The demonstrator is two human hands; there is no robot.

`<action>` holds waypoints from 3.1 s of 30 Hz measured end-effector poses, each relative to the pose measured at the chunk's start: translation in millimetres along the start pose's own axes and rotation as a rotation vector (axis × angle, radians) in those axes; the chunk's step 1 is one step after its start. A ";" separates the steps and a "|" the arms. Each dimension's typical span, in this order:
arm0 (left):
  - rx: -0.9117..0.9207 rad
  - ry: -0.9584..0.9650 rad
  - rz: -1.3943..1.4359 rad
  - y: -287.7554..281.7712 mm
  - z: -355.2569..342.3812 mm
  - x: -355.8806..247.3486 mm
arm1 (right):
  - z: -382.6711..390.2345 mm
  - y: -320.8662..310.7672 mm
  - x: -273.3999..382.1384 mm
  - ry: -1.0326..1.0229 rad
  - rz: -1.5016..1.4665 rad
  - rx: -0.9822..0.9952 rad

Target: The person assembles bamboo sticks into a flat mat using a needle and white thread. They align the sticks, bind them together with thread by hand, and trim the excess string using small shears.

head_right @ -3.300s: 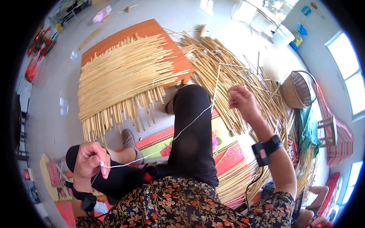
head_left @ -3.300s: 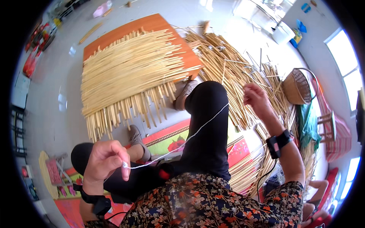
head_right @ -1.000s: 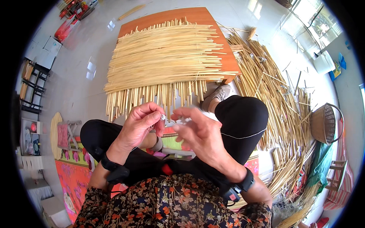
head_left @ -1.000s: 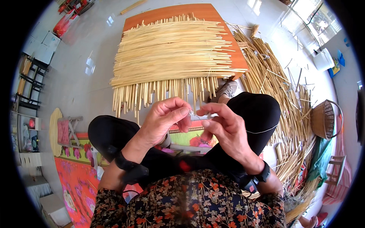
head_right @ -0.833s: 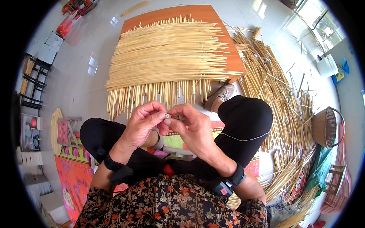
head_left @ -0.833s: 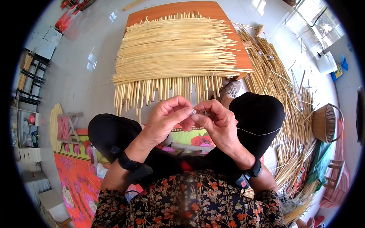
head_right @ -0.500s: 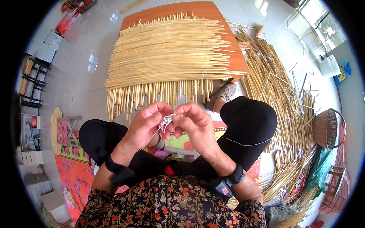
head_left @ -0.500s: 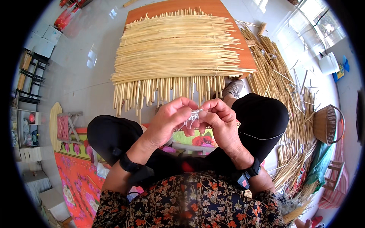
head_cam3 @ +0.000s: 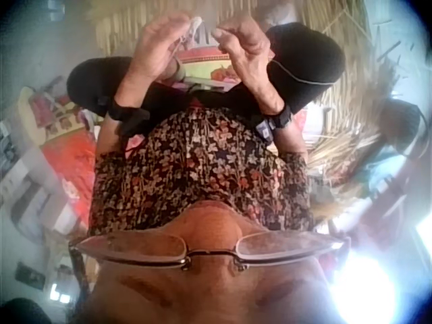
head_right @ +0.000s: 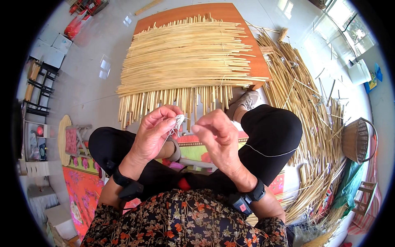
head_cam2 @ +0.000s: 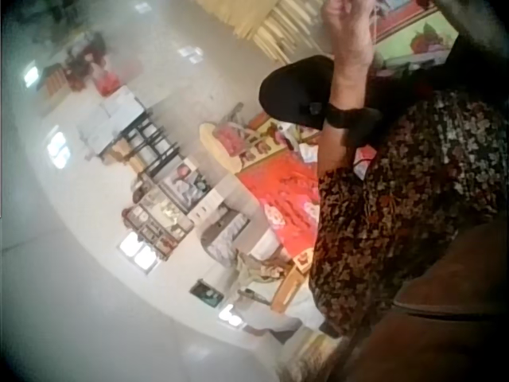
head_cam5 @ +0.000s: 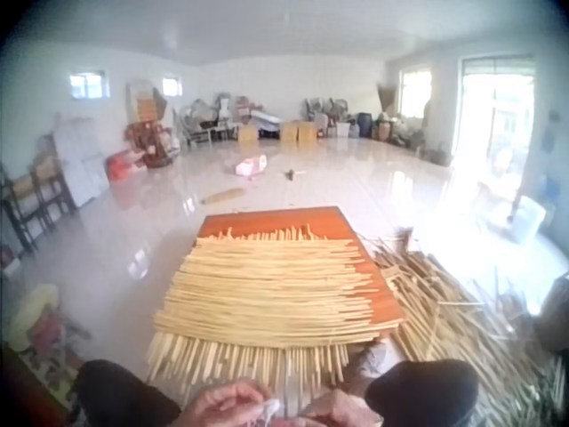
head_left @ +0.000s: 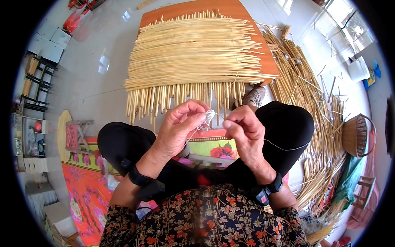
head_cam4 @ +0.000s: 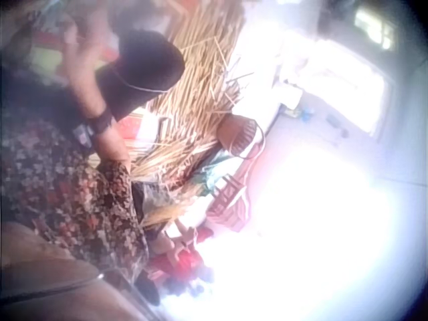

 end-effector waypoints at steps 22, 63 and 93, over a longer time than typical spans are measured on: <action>0.026 -0.120 -0.014 28.1 6.0 14.8 | 42.0 -2.5 -17.5 0.326 -0.310 -0.009; 0.042 -0.192 -0.216 22.6 18.5 45.4 | 66.7 -3.6 -34.8 0.288 -0.362 -0.084; -0.068 0.042 -0.026 -10.3 43.3 -3.9 | 58.8 -11.0 7.1 -0.008 0.568 0.233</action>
Point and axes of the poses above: each hand's wrist, its own z-axis away from the middle knuckle, its own y-axis out of the palm, x = y × z, the point moved 9 cm from there along -z, towards the middle knuckle, and after that the axes turned 8 degrees about -y, right-handed, at the moved point
